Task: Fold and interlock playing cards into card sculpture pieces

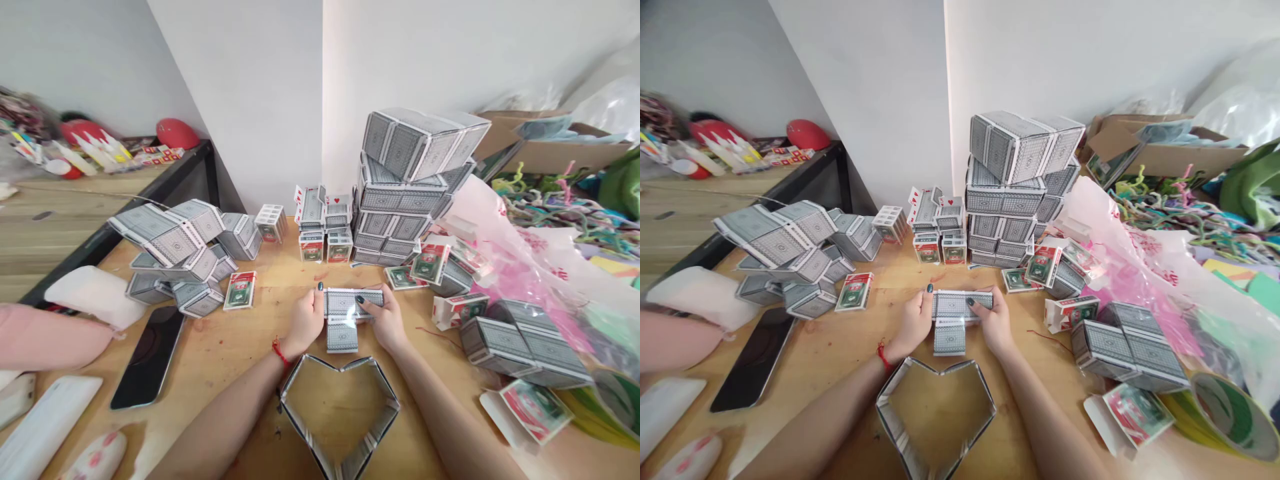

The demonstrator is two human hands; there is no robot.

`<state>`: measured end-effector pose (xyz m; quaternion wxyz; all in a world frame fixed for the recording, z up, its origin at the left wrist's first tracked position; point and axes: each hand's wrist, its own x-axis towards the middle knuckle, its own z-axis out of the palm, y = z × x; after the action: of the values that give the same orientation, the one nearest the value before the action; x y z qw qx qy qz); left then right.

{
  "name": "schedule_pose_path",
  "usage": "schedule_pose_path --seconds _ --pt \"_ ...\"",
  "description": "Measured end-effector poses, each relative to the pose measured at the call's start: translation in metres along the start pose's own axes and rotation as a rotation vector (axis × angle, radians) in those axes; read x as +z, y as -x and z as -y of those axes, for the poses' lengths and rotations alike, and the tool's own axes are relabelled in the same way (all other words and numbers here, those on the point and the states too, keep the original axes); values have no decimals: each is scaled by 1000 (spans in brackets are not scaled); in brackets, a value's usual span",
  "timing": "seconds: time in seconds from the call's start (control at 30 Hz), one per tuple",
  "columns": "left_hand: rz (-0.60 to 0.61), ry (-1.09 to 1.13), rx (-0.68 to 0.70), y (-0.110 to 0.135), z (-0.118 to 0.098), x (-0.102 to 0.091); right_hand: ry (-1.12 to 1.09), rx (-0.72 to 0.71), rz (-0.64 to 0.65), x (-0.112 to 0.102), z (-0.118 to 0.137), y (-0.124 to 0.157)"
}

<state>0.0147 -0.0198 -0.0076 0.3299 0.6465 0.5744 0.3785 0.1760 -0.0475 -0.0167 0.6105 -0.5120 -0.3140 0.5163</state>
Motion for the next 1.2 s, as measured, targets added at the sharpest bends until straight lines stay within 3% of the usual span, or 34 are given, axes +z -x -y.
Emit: schedule_pose_path --seconds 0.63,1.03,1.2 --pt "-9 107 -31 -1 2 -3 -55 87 -27 -5 8 -2" --pt "-14 55 -9 -1 2 1 7 70 -32 -3 -1 -1" --pt "16 77 -2 -7 5 1 -80 133 3 -5 7 -1"
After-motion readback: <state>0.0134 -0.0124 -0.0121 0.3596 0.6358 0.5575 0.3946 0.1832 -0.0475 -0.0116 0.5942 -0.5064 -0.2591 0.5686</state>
